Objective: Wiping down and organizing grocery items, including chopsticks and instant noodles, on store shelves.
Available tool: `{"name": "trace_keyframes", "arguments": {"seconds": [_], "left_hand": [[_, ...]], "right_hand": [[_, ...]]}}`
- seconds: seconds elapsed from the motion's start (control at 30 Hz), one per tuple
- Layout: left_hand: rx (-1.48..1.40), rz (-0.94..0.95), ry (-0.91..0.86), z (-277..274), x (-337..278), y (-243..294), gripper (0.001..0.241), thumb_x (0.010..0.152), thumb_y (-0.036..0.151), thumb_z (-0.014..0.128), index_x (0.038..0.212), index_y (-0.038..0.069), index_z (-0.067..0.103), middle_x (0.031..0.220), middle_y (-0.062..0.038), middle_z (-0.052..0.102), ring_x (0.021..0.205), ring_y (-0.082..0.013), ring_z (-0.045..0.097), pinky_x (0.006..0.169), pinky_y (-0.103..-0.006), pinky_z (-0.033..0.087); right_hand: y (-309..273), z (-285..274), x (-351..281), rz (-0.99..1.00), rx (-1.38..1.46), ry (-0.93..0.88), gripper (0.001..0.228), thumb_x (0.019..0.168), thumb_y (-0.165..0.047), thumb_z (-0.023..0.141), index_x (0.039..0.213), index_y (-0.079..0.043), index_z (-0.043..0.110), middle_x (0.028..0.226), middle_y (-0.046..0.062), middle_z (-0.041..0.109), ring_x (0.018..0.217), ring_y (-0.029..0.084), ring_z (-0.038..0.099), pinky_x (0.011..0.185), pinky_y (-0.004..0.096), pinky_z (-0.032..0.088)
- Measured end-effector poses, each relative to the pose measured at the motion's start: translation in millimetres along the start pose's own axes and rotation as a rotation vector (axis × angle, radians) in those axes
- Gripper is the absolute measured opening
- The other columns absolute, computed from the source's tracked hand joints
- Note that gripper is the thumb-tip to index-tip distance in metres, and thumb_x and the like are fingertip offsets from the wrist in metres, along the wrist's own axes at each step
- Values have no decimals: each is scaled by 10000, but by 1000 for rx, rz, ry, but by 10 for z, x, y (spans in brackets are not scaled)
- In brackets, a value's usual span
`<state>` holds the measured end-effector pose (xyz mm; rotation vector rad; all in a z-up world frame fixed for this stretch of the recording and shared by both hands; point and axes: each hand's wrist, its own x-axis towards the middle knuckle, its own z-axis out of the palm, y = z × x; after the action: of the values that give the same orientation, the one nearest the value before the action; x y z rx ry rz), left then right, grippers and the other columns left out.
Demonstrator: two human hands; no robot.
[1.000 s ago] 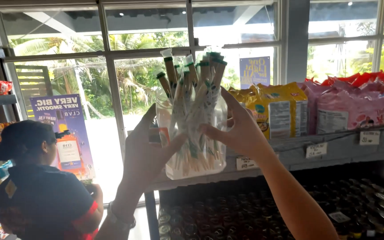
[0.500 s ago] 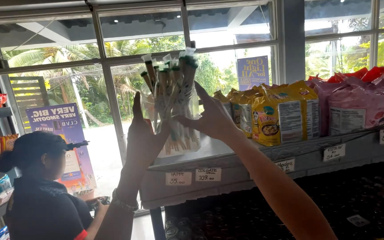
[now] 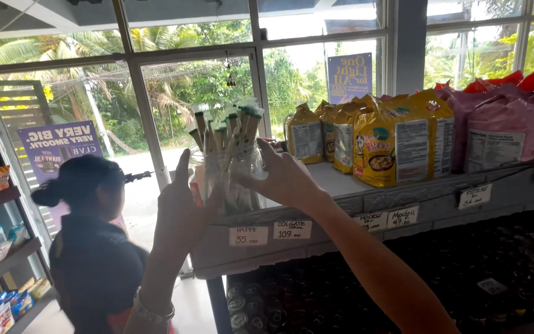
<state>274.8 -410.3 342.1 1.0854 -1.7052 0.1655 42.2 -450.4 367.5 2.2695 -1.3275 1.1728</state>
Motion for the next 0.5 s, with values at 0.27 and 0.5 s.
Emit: {"name": "trace_keyframes", "arguments": {"seconds": [0.27, 0.5], "left_hand": [[-100, 144, 78, 84, -109, -87, 787, 927, 281, 714, 1566, 66, 309, 1154, -303, 667, 983, -436, 707, 810, -483, 569], [-192, 237, 134, 72, -126, -25, 671, 944, 242, 729, 1478, 36, 379, 1297, -348, 610, 1235, -503, 595, 979, -493, 525]], "right_hand": [[57, 148, 40, 83, 88, -17, 1154, 856, -770, 619, 1568, 76, 290, 969, 341, 715, 968, 396, 752, 815, 475, 597], [-481, -235, -170, 285, 184, -84, 1157, 782, -729, 587, 1577, 50, 272, 823, 317, 732, 854, 328, 796, 808, 439, 617]]}}
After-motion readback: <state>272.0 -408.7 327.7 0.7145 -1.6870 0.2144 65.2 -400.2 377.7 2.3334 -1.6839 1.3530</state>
